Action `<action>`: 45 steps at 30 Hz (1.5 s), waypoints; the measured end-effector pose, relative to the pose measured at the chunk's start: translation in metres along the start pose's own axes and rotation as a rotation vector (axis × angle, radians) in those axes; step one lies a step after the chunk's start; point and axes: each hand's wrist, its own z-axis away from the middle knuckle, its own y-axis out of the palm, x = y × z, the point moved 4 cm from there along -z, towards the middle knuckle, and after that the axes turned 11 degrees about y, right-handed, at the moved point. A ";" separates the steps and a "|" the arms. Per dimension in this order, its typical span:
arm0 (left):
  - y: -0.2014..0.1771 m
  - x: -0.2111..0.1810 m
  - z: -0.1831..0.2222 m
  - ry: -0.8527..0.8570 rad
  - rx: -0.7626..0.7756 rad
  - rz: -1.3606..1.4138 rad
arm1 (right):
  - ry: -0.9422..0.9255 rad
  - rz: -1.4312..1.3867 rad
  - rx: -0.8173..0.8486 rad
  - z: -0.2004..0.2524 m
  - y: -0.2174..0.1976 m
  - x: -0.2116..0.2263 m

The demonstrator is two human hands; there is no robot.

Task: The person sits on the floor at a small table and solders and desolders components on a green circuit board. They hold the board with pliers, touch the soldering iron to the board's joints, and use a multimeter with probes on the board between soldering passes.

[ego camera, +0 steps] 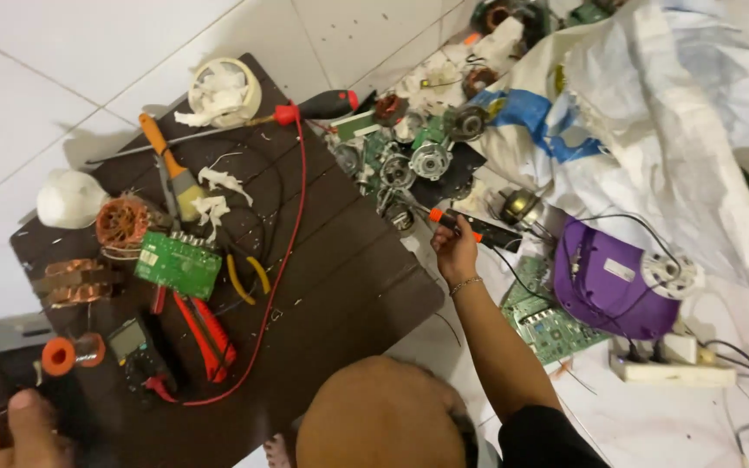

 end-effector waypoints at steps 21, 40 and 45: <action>-0.042 0.016 -0.059 -1.132 0.757 0.223 | 0.409 0.425 0.066 -0.042 -0.025 -0.026; 0.048 0.047 -0.007 -0.781 0.476 0.408 | -0.910 1.214 0.279 0.181 0.219 0.076; 0.058 0.054 -0.016 -0.956 0.539 0.541 | -0.891 1.596 0.784 0.353 0.358 0.001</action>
